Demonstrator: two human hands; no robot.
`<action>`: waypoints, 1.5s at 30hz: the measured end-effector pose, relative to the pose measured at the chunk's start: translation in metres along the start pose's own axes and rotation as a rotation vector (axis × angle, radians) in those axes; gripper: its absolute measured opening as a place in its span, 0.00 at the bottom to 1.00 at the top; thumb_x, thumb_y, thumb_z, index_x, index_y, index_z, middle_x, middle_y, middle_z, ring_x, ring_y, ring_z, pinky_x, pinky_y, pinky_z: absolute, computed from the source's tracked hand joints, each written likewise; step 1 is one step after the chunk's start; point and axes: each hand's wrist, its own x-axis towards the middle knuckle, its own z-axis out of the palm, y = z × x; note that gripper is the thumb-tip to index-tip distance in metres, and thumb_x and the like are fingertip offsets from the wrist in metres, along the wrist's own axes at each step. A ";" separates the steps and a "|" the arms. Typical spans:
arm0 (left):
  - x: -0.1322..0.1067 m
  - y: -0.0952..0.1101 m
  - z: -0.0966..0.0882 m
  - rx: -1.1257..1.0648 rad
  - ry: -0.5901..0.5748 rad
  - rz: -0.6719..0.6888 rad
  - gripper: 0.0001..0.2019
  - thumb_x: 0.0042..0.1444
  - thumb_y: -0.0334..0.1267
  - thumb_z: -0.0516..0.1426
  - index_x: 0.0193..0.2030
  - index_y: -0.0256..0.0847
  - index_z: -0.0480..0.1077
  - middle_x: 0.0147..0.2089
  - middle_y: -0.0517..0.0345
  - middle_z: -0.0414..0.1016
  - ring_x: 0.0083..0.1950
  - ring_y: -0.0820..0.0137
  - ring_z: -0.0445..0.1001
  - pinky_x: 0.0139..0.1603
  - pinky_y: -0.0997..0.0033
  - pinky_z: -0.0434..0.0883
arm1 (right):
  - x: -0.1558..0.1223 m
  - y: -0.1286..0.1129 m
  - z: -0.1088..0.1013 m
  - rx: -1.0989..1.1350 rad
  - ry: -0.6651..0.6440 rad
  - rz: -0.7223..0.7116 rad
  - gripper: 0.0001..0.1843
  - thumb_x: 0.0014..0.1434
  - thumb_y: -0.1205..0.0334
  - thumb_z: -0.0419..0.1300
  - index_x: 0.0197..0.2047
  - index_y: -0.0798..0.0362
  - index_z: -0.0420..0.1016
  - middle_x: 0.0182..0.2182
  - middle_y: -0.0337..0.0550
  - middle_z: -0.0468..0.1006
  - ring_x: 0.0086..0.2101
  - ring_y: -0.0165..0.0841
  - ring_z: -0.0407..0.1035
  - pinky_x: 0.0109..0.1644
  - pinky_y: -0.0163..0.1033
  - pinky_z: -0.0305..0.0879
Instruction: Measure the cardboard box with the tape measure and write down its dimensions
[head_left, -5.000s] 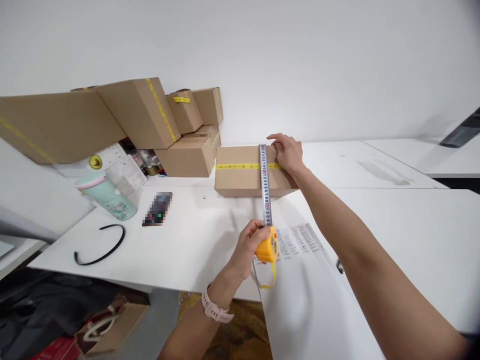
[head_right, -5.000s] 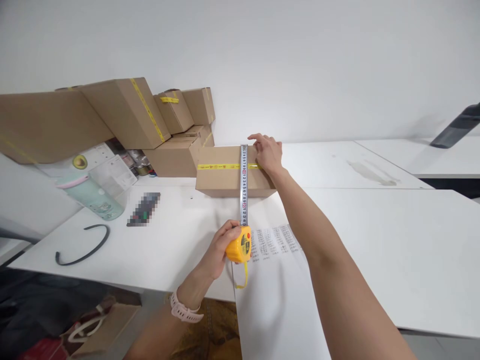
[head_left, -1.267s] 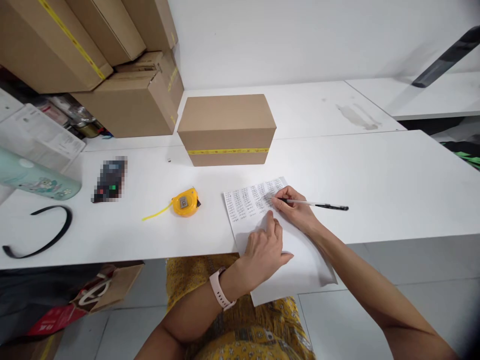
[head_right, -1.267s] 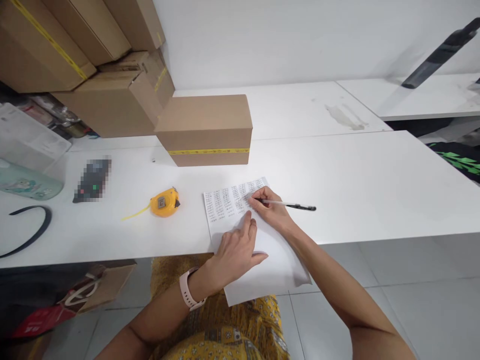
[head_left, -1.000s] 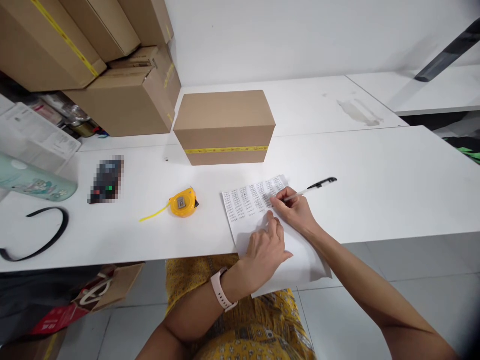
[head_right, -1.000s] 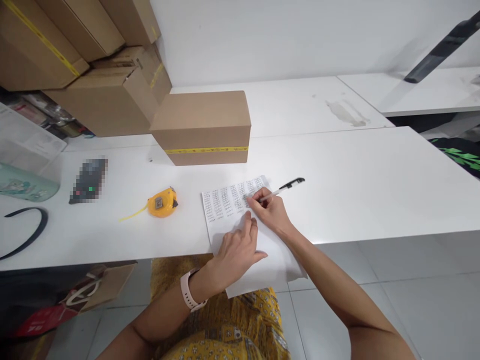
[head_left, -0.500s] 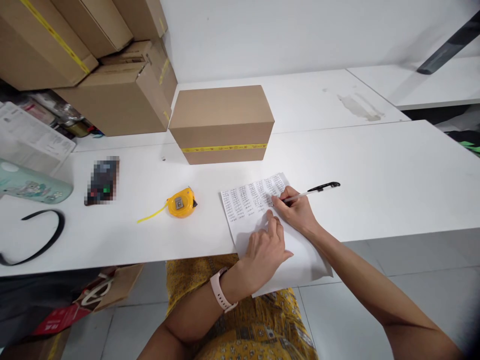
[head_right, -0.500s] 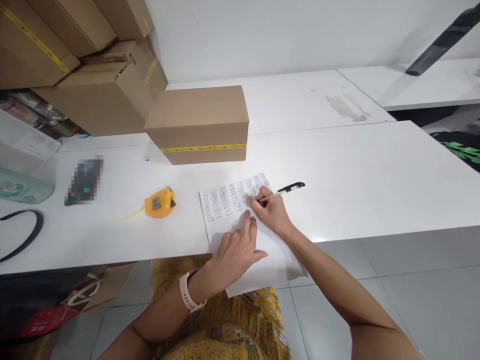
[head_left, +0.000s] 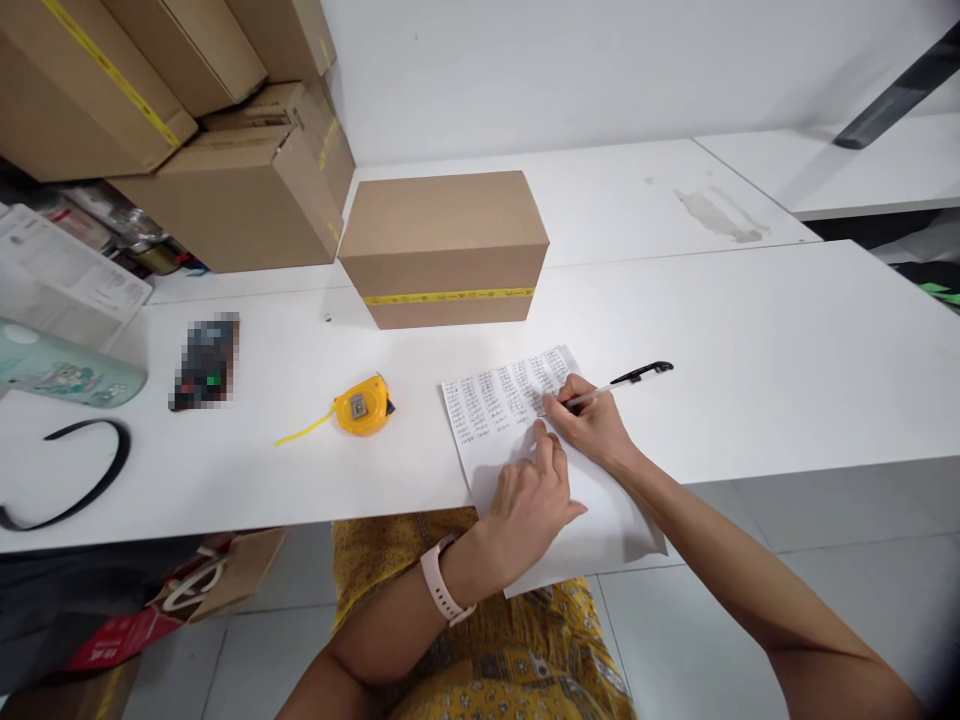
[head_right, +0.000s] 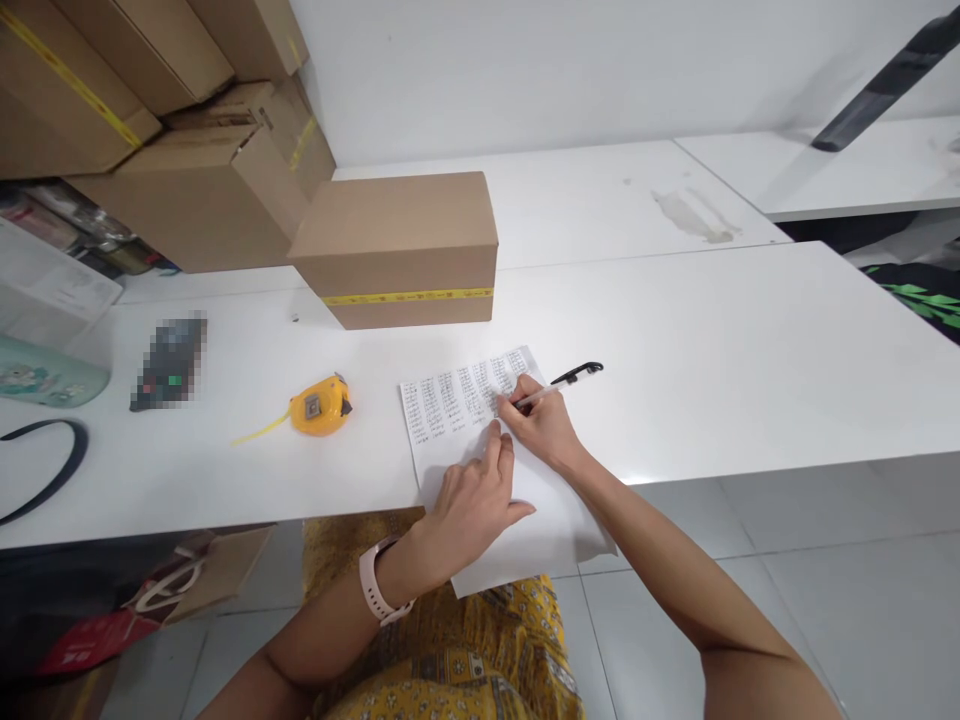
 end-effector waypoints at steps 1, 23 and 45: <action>0.000 0.000 0.000 0.001 0.003 0.003 0.43 0.59 0.57 0.63 0.70 0.25 0.62 0.74 0.26 0.56 0.35 0.63 0.80 0.32 0.65 0.78 | 0.000 0.000 0.000 0.000 0.002 0.003 0.18 0.56 0.57 0.65 0.23 0.49 0.60 0.20 0.32 0.60 0.23 0.27 0.53 0.26 0.37 0.50; 0.000 -0.001 0.003 -0.007 -0.003 -0.001 0.42 0.59 0.58 0.62 0.71 0.28 0.62 0.76 0.28 0.54 0.37 0.61 0.81 0.33 0.64 0.78 | 0.001 0.000 -0.002 -0.012 0.031 0.006 0.17 0.56 0.59 0.63 0.23 0.49 0.60 0.20 0.32 0.59 0.23 0.27 0.52 0.26 0.38 0.48; -0.001 -0.002 0.003 0.043 0.012 0.023 0.41 0.61 0.59 0.60 0.70 0.27 0.63 0.76 0.31 0.52 0.42 0.61 0.81 0.36 0.67 0.78 | 0.003 0.000 -0.003 -0.030 0.066 -0.010 0.16 0.54 0.60 0.63 0.22 0.49 0.59 0.19 0.31 0.59 0.22 0.26 0.52 0.26 0.37 0.48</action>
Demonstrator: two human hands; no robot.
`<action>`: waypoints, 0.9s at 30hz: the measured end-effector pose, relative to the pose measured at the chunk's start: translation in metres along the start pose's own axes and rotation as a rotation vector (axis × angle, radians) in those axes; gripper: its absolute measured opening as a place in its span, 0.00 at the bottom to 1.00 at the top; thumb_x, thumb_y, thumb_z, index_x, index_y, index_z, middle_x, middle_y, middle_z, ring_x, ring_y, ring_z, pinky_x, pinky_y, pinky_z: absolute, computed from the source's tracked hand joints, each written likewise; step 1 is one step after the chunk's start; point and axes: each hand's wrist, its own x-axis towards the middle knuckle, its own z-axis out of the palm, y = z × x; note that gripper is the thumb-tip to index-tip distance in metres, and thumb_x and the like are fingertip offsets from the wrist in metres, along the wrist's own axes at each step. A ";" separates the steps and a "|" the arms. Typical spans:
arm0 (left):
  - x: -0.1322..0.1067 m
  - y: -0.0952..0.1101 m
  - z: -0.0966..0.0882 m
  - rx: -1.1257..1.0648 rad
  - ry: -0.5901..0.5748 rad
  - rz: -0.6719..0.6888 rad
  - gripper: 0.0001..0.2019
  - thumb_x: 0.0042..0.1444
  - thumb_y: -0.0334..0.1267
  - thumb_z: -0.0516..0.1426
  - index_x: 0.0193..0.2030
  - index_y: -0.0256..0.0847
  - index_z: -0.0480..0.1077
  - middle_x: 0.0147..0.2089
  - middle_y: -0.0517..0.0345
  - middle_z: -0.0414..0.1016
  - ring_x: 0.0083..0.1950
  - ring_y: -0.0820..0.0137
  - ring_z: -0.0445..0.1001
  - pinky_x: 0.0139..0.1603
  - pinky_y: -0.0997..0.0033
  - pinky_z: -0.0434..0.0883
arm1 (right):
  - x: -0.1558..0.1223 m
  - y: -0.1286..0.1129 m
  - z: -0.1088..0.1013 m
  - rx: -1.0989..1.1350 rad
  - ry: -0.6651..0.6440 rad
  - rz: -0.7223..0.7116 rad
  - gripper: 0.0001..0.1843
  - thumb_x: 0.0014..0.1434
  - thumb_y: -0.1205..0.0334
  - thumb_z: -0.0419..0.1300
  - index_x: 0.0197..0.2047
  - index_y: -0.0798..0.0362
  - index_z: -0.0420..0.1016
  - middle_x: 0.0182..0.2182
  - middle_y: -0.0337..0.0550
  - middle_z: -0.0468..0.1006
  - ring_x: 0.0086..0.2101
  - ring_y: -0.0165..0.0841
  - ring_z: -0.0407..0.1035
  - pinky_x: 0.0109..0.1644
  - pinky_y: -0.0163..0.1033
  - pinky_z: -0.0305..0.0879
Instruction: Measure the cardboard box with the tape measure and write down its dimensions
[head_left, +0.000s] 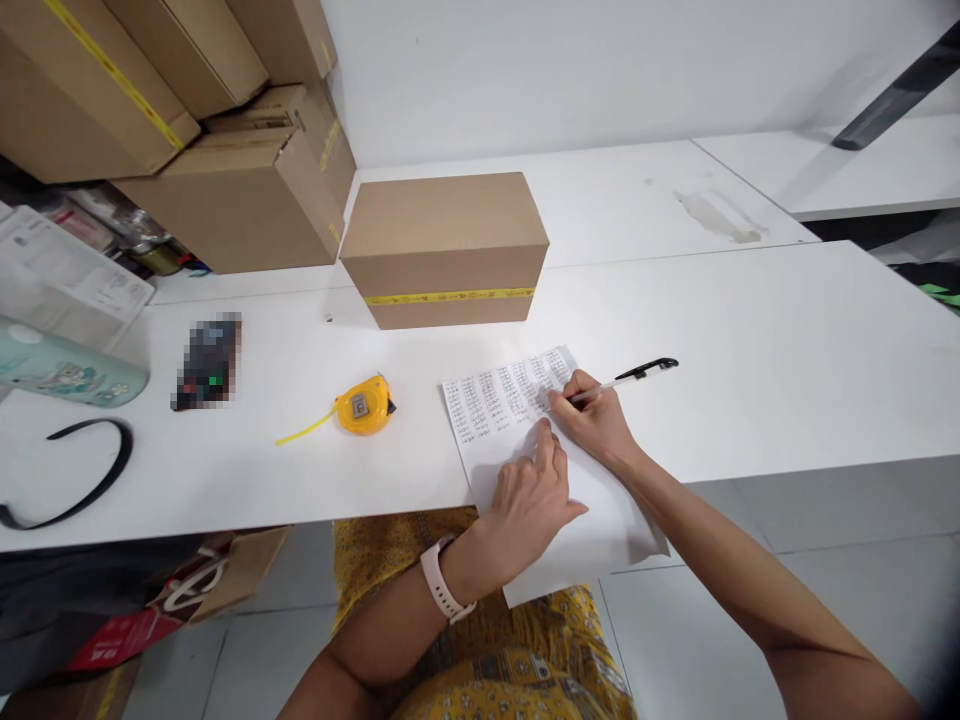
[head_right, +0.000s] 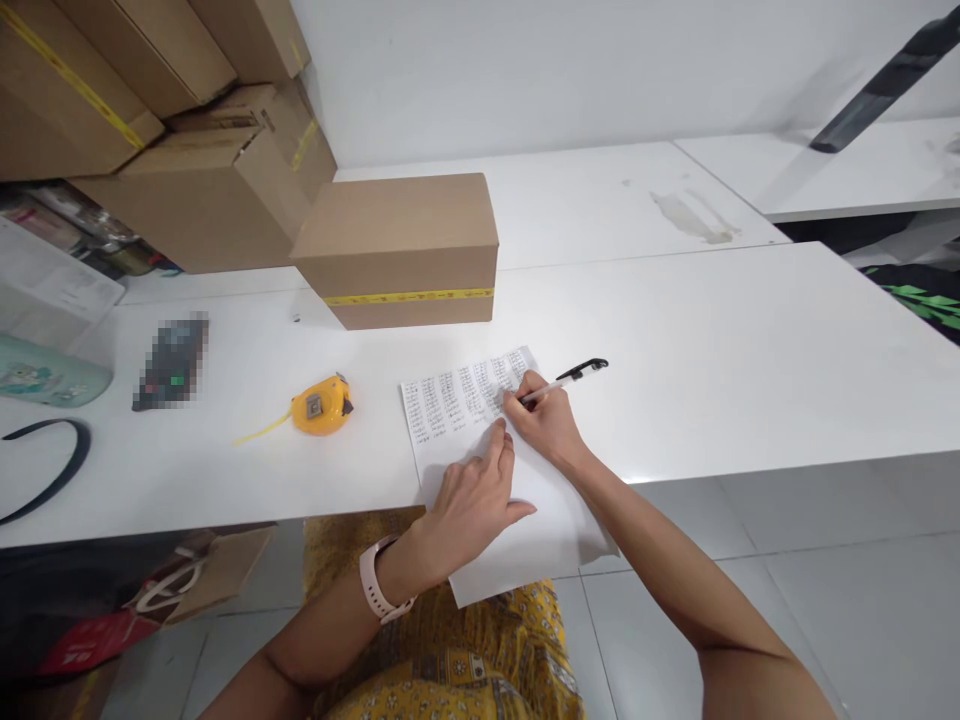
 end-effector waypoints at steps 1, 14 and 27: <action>0.000 0.000 0.000 0.002 0.006 0.002 0.42 0.60 0.59 0.60 0.70 0.26 0.63 0.76 0.31 0.52 0.41 0.62 0.81 0.36 0.67 0.78 | 0.000 0.000 0.000 0.004 0.002 0.005 0.15 0.54 0.60 0.63 0.22 0.49 0.59 0.19 0.31 0.59 0.22 0.26 0.52 0.26 0.37 0.48; 0.001 0.000 -0.002 0.003 0.004 0.004 0.39 0.60 0.59 0.61 0.68 0.28 0.66 0.76 0.29 0.53 0.38 0.63 0.81 0.35 0.67 0.78 | 0.000 -0.002 0.001 0.002 0.015 0.030 0.16 0.55 0.60 0.62 0.22 0.49 0.58 0.19 0.31 0.58 0.22 0.26 0.52 0.26 0.37 0.48; 0.001 0.000 -0.005 -0.006 -0.026 0.002 0.40 0.61 0.58 0.60 0.69 0.28 0.64 0.76 0.27 0.53 0.39 0.62 0.81 0.35 0.67 0.77 | 0.000 -0.002 0.001 0.003 0.019 0.017 0.16 0.54 0.61 0.62 0.22 0.49 0.58 0.19 0.31 0.58 0.22 0.26 0.51 0.25 0.37 0.47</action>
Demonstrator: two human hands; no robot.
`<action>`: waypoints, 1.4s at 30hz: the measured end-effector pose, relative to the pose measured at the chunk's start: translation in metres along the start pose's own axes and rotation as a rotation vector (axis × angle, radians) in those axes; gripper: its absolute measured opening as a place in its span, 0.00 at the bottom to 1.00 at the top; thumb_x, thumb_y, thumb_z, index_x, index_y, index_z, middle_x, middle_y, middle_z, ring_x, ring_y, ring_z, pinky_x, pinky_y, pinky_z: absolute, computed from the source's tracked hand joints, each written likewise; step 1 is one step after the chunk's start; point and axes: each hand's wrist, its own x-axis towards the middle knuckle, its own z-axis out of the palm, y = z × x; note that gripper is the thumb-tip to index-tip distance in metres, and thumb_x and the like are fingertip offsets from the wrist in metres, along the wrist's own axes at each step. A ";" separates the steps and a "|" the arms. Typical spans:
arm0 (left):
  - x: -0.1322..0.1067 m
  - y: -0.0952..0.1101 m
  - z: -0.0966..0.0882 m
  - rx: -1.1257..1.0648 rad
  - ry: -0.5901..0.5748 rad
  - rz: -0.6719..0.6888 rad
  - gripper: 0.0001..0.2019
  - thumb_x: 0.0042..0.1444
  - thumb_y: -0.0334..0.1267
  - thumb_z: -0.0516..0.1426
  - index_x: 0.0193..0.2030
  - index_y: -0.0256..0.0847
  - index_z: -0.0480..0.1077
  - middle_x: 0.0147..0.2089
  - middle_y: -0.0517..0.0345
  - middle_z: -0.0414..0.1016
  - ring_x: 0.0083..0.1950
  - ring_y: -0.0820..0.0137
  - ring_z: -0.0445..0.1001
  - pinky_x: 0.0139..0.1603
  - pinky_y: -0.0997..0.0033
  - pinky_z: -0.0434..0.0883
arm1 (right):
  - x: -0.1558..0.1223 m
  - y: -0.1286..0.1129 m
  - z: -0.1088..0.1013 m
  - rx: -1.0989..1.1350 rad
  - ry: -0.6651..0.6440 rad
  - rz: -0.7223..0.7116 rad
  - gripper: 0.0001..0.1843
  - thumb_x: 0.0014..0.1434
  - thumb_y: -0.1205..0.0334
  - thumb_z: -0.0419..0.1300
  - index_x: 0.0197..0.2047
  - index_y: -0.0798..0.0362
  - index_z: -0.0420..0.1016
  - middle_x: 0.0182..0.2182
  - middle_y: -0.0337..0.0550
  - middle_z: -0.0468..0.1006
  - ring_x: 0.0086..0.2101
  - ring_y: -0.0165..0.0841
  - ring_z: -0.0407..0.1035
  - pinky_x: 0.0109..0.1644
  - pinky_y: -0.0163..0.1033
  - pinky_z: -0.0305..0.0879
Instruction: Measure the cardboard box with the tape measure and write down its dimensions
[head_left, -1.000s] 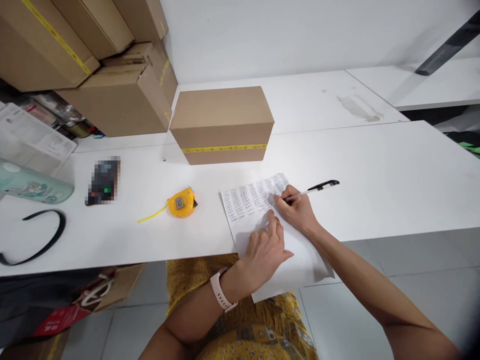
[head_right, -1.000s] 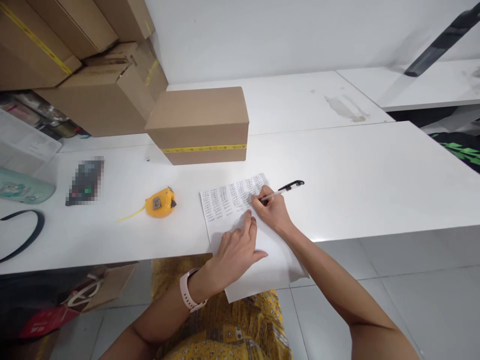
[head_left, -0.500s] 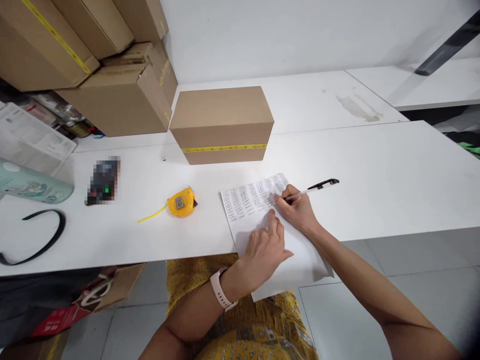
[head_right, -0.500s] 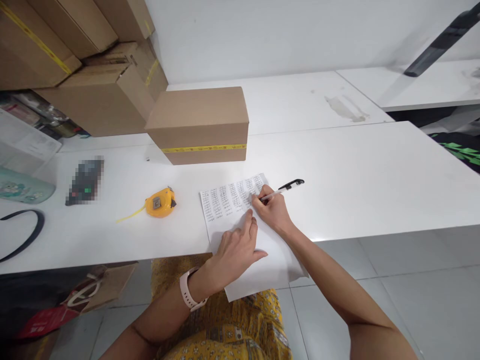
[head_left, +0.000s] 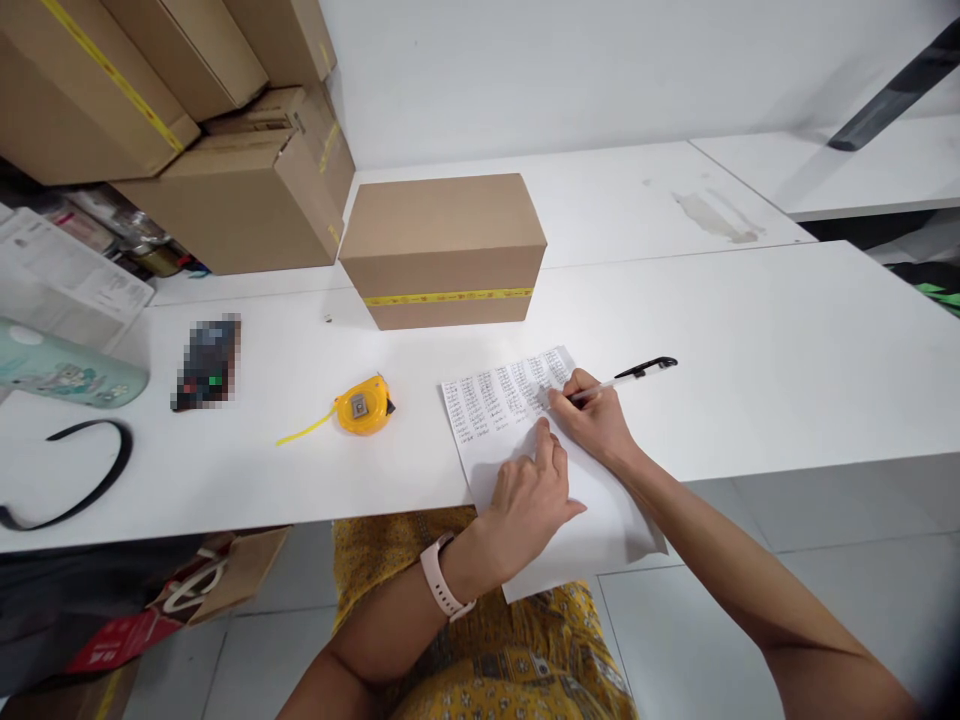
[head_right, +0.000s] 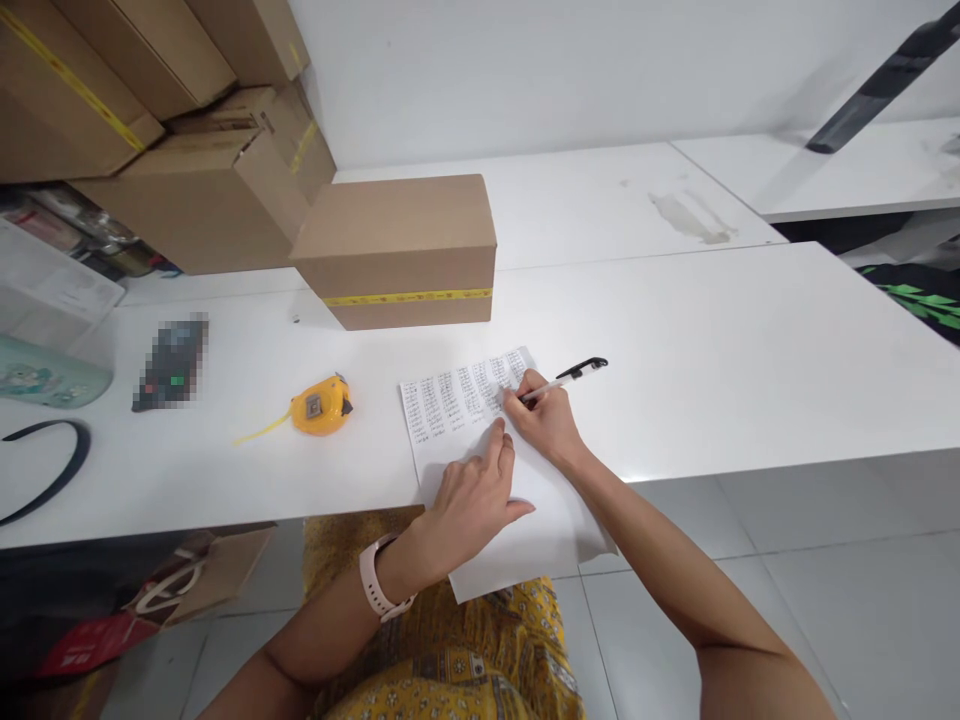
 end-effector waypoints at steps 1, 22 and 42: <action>0.000 0.000 0.000 -0.002 -0.001 0.000 0.40 0.61 0.58 0.60 0.70 0.27 0.63 0.76 0.27 0.53 0.39 0.62 0.81 0.35 0.66 0.77 | 0.000 0.000 0.000 0.001 -0.001 0.005 0.16 0.53 0.61 0.62 0.22 0.49 0.58 0.19 0.31 0.58 0.22 0.26 0.51 0.25 0.37 0.46; 0.001 0.000 -0.001 -0.026 -0.025 -0.007 0.39 0.60 0.58 0.61 0.69 0.30 0.65 0.76 0.27 0.53 0.39 0.62 0.81 0.36 0.65 0.76 | 0.000 -0.001 -0.001 0.019 0.006 0.022 0.16 0.52 0.61 0.63 0.22 0.49 0.59 0.19 0.32 0.59 0.22 0.27 0.52 0.26 0.36 0.48; 0.000 0.000 0.001 -0.007 0.013 -0.003 0.38 0.61 0.57 0.61 0.69 0.32 0.65 0.76 0.30 0.53 0.40 0.61 0.81 0.36 0.65 0.78 | 0.002 -0.001 -0.003 -0.010 0.022 0.006 0.15 0.52 0.61 0.62 0.21 0.49 0.59 0.18 0.32 0.59 0.22 0.27 0.53 0.26 0.36 0.49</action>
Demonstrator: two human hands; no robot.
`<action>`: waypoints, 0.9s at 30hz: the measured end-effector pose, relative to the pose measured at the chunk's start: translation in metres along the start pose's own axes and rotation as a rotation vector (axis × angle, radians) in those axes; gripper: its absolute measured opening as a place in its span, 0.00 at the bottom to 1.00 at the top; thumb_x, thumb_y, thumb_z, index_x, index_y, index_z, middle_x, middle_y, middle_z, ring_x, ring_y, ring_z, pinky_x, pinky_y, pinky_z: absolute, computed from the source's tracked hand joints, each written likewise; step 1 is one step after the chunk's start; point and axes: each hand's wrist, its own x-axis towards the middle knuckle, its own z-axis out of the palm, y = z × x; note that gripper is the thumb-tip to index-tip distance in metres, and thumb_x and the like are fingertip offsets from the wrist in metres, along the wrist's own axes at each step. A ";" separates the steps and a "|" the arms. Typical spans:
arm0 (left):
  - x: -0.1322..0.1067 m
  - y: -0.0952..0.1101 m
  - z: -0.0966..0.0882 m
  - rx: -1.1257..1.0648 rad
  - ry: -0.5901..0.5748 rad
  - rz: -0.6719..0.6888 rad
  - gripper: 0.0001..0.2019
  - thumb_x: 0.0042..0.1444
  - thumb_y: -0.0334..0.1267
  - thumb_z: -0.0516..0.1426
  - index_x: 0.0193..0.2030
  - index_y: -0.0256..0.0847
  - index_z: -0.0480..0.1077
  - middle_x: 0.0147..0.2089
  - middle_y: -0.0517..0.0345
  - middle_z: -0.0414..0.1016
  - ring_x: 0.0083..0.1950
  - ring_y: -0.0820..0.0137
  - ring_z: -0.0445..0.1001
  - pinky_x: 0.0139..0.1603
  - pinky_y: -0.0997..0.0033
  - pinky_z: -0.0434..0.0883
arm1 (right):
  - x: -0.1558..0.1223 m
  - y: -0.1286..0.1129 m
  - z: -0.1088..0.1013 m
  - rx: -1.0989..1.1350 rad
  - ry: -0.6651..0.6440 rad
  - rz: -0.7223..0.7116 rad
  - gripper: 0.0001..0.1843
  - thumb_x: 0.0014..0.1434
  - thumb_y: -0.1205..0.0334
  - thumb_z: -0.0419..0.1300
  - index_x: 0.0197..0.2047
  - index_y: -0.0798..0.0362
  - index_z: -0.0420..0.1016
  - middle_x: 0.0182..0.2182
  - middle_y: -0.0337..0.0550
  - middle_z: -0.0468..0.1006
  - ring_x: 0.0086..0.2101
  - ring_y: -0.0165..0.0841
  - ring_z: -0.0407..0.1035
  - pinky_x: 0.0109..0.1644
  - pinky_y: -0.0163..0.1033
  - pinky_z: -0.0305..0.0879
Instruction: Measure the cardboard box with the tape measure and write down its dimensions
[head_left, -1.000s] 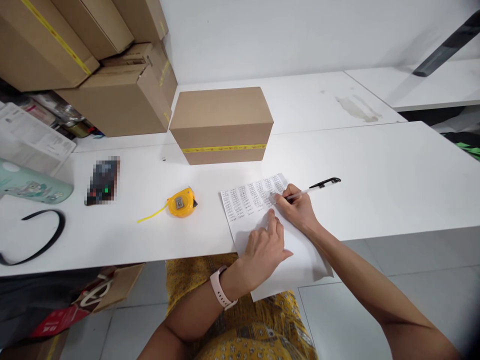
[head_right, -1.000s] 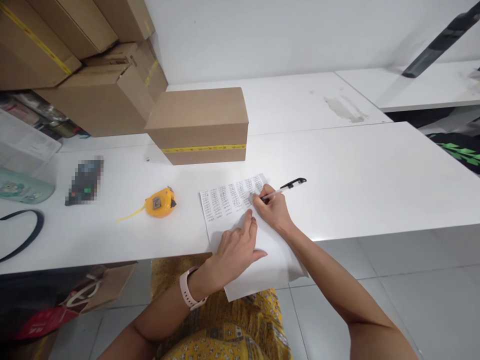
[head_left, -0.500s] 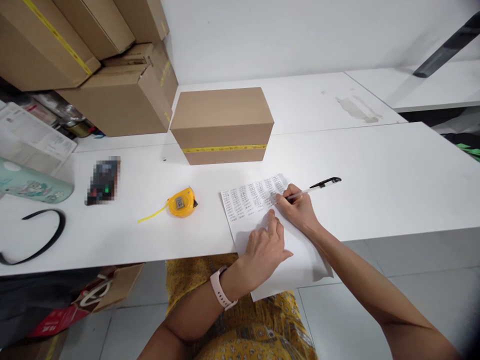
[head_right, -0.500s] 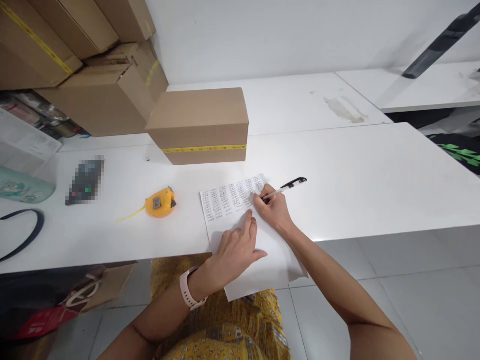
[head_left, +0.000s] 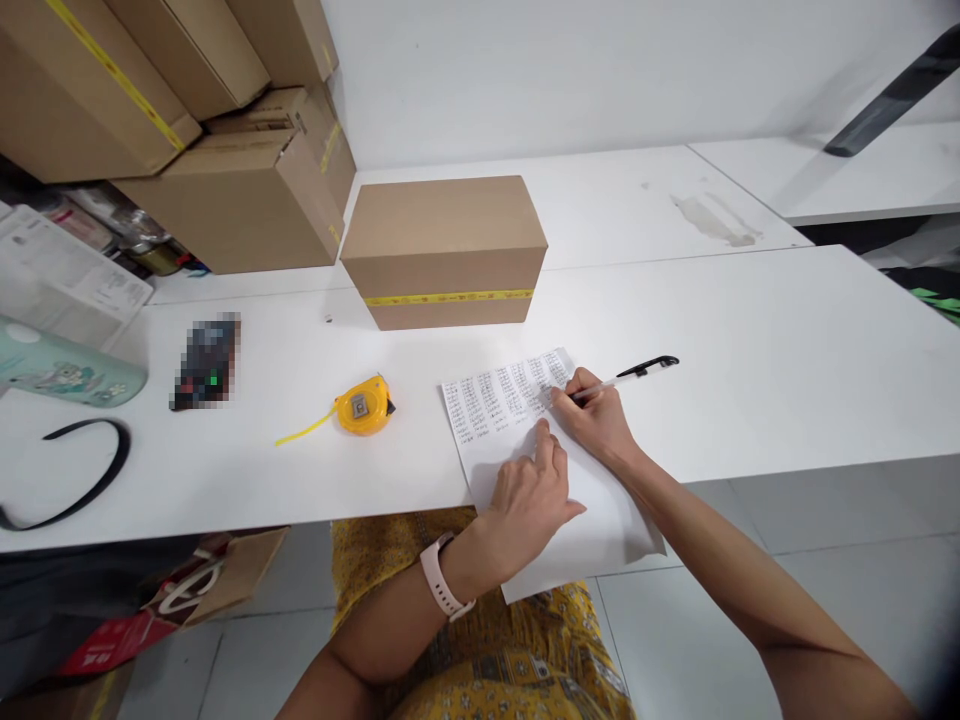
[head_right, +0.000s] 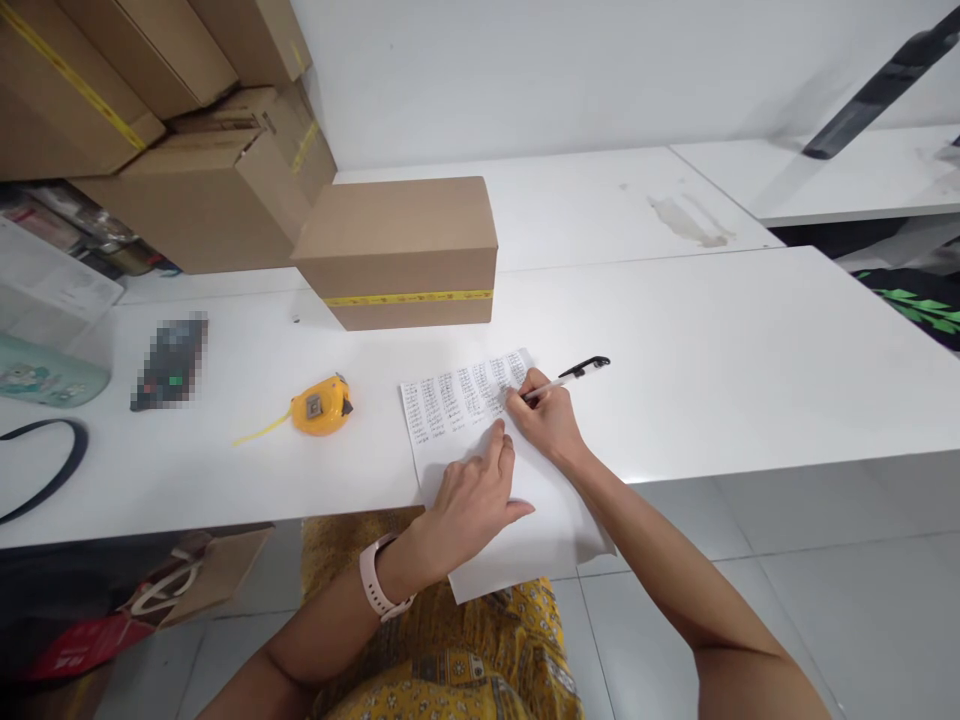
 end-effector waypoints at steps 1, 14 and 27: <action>0.000 0.000 0.000 -0.001 0.002 0.000 0.38 0.60 0.57 0.61 0.69 0.32 0.65 0.76 0.30 0.53 0.40 0.61 0.81 0.36 0.65 0.78 | 0.000 0.000 0.000 -0.001 -0.002 0.002 0.15 0.52 0.61 0.62 0.21 0.49 0.59 0.18 0.32 0.59 0.22 0.27 0.52 0.26 0.36 0.49; -0.004 -0.003 -0.012 -0.059 -0.093 0.016 0.35 0.63 0.56 0.60 0.69 0.33 0.64 0.77 0.32 0.51 0.44 0.60 0.81 0.42 0.62 0.78 | 0.007 0.006 -0.012 -0.009 0.186 -0.072 0.15 0.57 0.56 0.63 0.26 0.48 0.62 0.21 0.34 0.63 0.24 0.29 0.56 0.28 0.38 0.54; -0.063 -0.190 -0.026 0.001 0.372 -0.510 0.29 0.62 0.48 0.59 0.66 0.37 0.64 0.72 0.34 0.59 0.68 0.41 0.60 0.62 0.40 0.66 | 0.058 0.071 -0.113 -0.928 0.120 -0.215 0.18 0.61 0.70 0.51 0.48 0.51 0.78 0.42 0.54 0.72 0.45 0.46 0.66 0.39 0.45 0.62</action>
